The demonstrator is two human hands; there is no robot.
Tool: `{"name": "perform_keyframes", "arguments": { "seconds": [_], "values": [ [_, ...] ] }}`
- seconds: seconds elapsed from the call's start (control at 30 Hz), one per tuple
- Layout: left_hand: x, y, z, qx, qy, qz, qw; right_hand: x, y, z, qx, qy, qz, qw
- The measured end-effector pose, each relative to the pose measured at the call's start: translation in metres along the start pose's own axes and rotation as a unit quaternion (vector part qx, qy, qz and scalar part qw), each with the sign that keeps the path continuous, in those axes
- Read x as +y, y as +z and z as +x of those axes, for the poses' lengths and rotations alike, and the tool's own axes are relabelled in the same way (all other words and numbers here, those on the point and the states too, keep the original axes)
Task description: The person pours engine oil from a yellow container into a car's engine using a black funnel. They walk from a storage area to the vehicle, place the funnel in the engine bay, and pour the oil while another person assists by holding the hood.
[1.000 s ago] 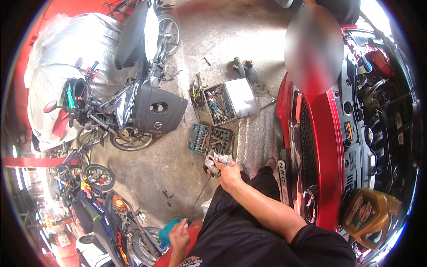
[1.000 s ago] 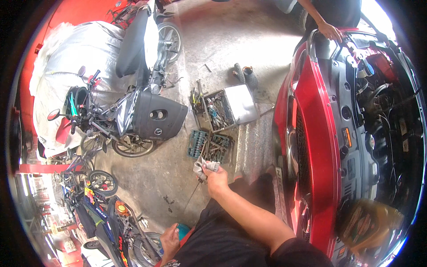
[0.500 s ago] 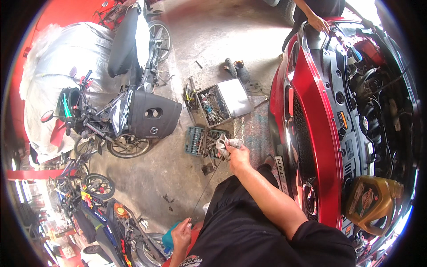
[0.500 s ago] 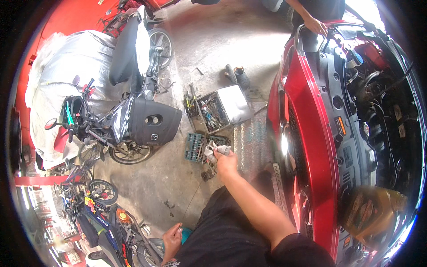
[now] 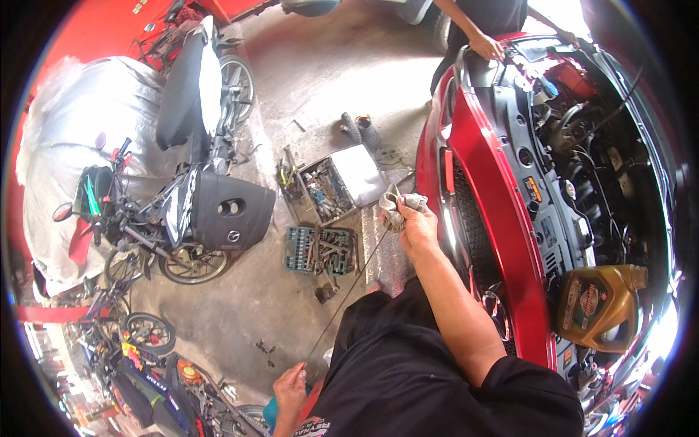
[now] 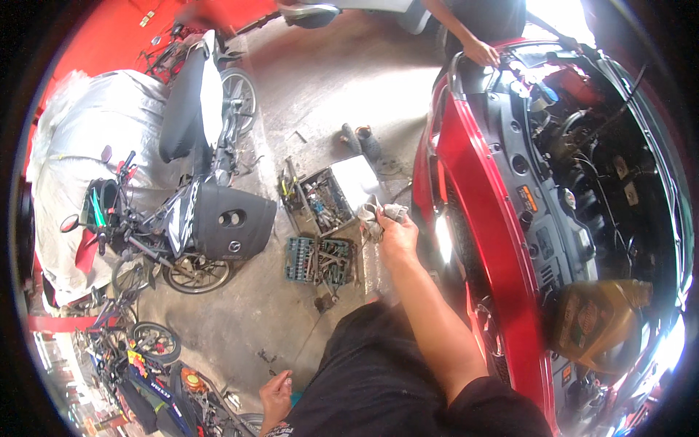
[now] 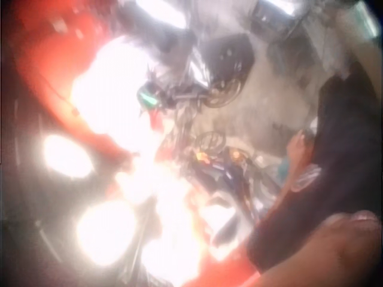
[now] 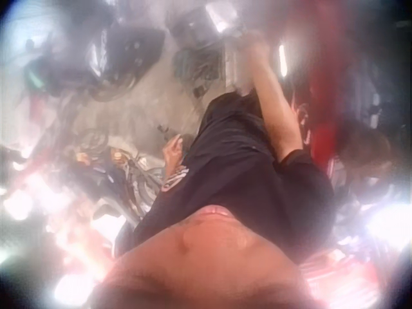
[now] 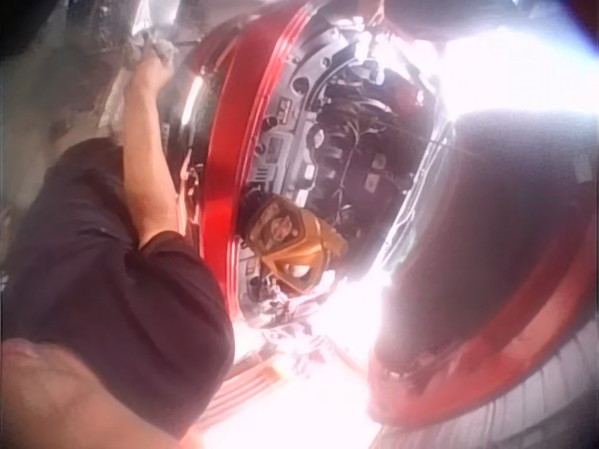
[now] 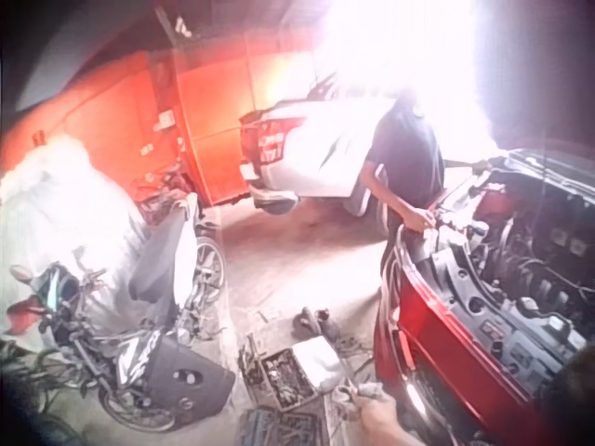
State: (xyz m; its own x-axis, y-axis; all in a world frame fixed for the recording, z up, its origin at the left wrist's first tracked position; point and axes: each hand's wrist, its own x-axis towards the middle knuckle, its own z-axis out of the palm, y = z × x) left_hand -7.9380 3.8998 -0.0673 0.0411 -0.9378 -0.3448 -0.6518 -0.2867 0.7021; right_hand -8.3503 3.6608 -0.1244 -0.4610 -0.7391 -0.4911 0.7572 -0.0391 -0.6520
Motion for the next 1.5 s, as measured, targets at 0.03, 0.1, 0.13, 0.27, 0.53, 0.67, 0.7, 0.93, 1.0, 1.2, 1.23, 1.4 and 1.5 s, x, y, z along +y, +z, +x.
{"name": "perform_keyframes", "arguments": {
  "seconds": [0.03, 0.1, 0.13, 0.27, 0.53, 0.67, 0.7, 0.93, 1.0, 1.2, 1.23, 1.4, 1.5],
  "values": [
    [-0.003, 0.0, 0.006, -0.005, 0.001, -0.026, 1.0, -0.015, 0.004, -0.005, -0.002, -0.022, 0.011, 1.0],
    [0.009, -0.007, 0.017, 0.004, 0.066, -0.005, 0.998, -0.047, 0.011, -0.015, -0.012, -0.058, 0.044, 0.997],
    [0.018, -0.012, 0.026, 0.004, 0.102, 0.004, 0.995, -0.066, 0.012, -0.02, -0.014, -0.081, 0.061, 0.995],
    [0.038, -0.027, 0.054, -0.017, 0.192, 0.005, 0.981, -0.136, 0.007, -0.04, -0.014, -0.152, 0.056, 0.987],
    [0.073, -0.032, 0.107, -0.101, 0.257, -0.026, 0.961, -0.264, -0.09, -0.053, 0.102, -0.382, 0.113, 0.912],
    [0.105, -0.02, 0.119, -0.099, 0.38, 0.078, 0.917, -0.318, -0.128, -0.087, 0.166, -0.459, 0.115, 0.865],
    [0.127, -0.015, 0.119, -0.115, 0.377, 0.088, 0.915, -0.316, -0.136, -0.091, 0.162, -0.461, 0.094, 0.868],
    [0.227, 0.044, 0.141, -0.126, 0.486, 0.121, 0.856, -0.269, -0.225, -0.061, 0.416, -0.53, -0.272, 0.687],
    [0.236, 0.064, 0.158, -0.131, 0.501, 0.089, 0.851, -0.265, -0.233, -0.062, 0.456, -0.392, -0.415, 0.683],
    [0.28, 0.119, 0.19, -0.183, 0.461, 0.028, 0.868, -0.245, -0.239, -0.069, 0.438, -0.198, -0.6, 0.64],
    [0.283, 0.127, 0.2, -0.181, 0.474, 0.027, 0.861, -0.244, -0.229, -0.077, 0.436, -0.182, -0.629, 0.617],
    [0.326, 0.144, 0.242, -0.253, 0.445, 0.089, 0.854, -0.272, -0.2, -0.097, 0.443, -0.336, -0.412, 0.721],
    [0.352, 0.165, 0.277, -0.307, 0.432, 0.102, 0.842, -0.32, -0.179, -0.072, 0.303, -0.279, -0.05, 0.91]
  ]
}}
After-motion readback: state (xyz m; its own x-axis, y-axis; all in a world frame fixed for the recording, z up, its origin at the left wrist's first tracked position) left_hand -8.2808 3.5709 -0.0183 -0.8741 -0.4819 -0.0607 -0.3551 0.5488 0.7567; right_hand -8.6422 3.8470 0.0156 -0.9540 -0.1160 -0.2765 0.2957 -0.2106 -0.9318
